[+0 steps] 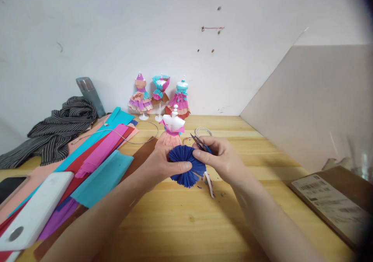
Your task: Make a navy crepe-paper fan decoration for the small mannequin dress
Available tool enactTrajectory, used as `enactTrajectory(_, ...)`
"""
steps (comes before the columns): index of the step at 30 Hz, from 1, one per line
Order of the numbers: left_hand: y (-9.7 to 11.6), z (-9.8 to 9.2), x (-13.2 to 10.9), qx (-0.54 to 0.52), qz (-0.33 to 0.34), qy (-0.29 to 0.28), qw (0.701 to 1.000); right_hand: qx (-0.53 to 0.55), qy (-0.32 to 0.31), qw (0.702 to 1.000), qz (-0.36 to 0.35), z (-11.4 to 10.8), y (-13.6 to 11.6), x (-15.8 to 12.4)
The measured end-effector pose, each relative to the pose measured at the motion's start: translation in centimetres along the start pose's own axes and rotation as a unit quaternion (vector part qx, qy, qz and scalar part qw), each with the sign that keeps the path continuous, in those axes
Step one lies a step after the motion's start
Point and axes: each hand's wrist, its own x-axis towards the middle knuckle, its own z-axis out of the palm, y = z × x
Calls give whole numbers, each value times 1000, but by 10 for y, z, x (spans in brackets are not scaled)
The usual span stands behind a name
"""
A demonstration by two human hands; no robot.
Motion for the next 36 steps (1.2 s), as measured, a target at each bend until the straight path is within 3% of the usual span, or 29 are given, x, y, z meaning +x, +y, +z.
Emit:
enactTrajectory(6,-3,-1,3,-46,2,-8,999,34,44,998,-9,2,4,1)
enactTrajectory(15,0,2,-2,-2,36,105,994,16,3,1000,-22,2,10,-1)
enactTrajectory(23,2,3,-2,31,36,134,990,-115,5,992,-59,1,1,-5)
enactTrajectory(30,5,3,-3,62,83,158,982,-263,27,959,-105,1,-3,-10)
enactTrajectory(36,1,4,-3,65,98,178,977,-313,40,941,-123,4,-1,-13)
